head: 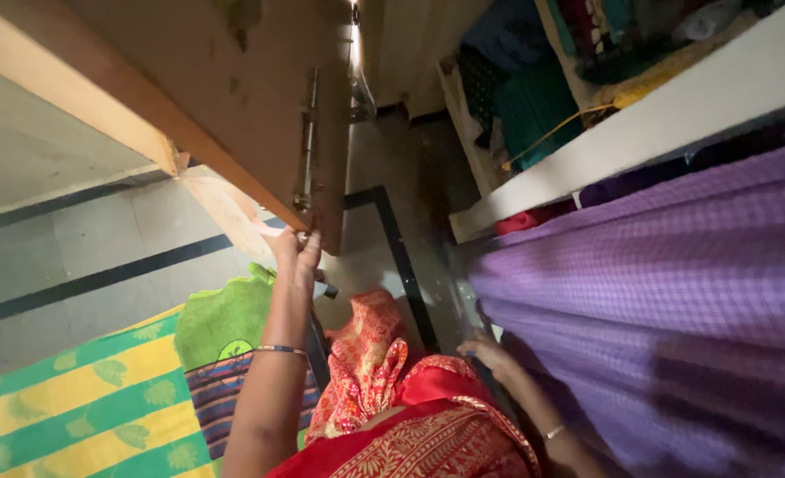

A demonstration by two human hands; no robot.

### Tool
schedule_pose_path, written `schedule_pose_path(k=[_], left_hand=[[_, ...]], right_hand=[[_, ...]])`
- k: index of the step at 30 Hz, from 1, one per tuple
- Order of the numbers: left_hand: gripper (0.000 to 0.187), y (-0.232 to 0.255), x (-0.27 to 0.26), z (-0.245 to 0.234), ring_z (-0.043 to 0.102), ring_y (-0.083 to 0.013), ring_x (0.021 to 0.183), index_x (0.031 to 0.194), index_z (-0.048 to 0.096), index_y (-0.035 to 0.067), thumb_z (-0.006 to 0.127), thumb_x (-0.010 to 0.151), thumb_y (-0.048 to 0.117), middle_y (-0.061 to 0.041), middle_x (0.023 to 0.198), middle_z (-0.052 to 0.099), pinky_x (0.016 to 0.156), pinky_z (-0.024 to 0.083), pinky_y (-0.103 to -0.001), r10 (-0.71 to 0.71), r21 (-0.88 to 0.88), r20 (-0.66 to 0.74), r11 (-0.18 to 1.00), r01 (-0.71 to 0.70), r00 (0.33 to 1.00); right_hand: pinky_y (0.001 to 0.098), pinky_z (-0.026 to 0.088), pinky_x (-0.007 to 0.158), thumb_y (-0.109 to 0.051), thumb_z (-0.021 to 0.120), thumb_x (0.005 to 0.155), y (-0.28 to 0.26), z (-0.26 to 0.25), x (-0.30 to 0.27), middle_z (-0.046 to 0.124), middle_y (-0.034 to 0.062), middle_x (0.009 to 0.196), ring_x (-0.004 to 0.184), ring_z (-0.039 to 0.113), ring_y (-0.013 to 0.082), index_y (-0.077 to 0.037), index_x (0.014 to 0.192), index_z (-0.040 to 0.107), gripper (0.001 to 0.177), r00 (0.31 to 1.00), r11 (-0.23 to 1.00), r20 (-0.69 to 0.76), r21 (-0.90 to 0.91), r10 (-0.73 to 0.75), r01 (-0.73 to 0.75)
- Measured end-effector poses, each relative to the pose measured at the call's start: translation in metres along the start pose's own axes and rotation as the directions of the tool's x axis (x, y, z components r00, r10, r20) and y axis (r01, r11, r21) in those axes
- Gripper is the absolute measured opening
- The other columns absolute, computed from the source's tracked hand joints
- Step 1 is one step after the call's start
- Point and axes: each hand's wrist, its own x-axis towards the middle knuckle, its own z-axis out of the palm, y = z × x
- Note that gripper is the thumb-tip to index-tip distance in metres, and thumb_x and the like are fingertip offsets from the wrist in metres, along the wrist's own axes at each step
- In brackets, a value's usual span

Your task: The person sweeps the floor and surfaces throughout the room using a broom and a dustpan.

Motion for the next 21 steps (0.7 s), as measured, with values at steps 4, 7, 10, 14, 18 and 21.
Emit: schedule_pose_path(k=[4,7,10,14,18,21], left_hand=[[0.013,-0.025,-0.002,0.006,0.062,-0.0264,0.091,0.109,0.064,0.009,0.056,0.099,0.009,-0.010,0.097,0.064,0.074,0.061,-0.043,-0.010,0.128,-0.018,0.992,0.012,1.000],[0.016,-0.049,-0.004,0.006,0.063,-0.0236,0.092,0.112,0.067,0.010,0.055,0.101,0.015,-0.007,0.101,0.067,0.074,0.060,-0.038,-0.054,0.117,0.031,0.992,0.050,0.998],[0.011,-0.072,-0.006,0.018,0.065,-0.0245,0.095,0.109,0.064,0.014,0.059,0.100,0.010,-0.006,0.102,0.066,0.073,0.058,-0.039,-0.058,0.055,0.008,0.997,0.057,0.998],[0.026,-0.100,-0.014,0.022,0.066,-0.0278,0.101,0.123,0.066,0.003,0.057,0.099,0.008,-0.014,0.107,0.069,0.082,0.063,-0.037,-0.161,0.054,0.177,0.987,0.154,0.971],[0.030,-0.134,-0.029,0.050,0.065,-0.0396,0.109,0.129,0.053,-0.005,0.058,0.101,0.004,-0.024,0.109,0.068,0.088,0.061,-0.050,-0.184,-0.135,0.165,0.969,0.207,0.969],[0.029,-0.148,-0.043,0.078,0.064,-0.0434,0.105,0.126,0.046,0.000,0.057,0.099,0.004,-0.025,0.108,0.062,0.087,0.061,-0.057,-0.250,-0.029,0.095,0.967,0.254,0.963]], right_hand=[[0.0220,0.048,0.070,-0.010,0.071,0.095,-0.024,0.013,0.025,0.062,0.0007,0.097,0.080,0.058,0.0063,0.002,0.144,0.044,0.057,0.960,0.979,0.270,0.165,0.071,-0.119],[0.0153,0.046,0.050,-0.011,0.065,0.097,-0.041,-0.002,-0.004,0.060,0.0011,0.081,0.061,0.055,0.0054,0.003,0.135,0.051,0.043,0.873,0.715,0.479,0.642,-0.092,-0.277],[0.0171,0.046,0.053,-0.013,0.064,0.105,-0.035,-0.011,-0.063,0.058,0.0044,0.082,0.063,0.052,0.0078,0.003,0.119,0.048,0.027,0.956,0.716,0.227,0.697,-0.185,-0.027],[0.0202,0.046,0.049,-0.018,0.065,0.089,-0.004,-0.013,-0.076,0.058,0.0003,0.074,0.057,0.052,0.0101,-0.001,0.130,0.060,0.044,0.991,0.973,0.002,0.186,0.136,-0.134],[0.0225,0.053,0.056,-0.014,0.063,0.089,0.025,-0.014,-0.047,0.062,0.0033,0.076,0.062,0.059,0.0104,0.000,0.134,0.063,0.047,0.984,0.972,0.124,0.180,0.127,-0.148],[0.0217,0.050,0.052,-0.013,0.060,0.091,0.029,-0.015,-0.035,0.060,0.0032,0.073,0.057,0.057,0.0108,-0.004,0.138,0.061,0.048,0.948,0.943,0.137,0.137,0.285,-0.304]])
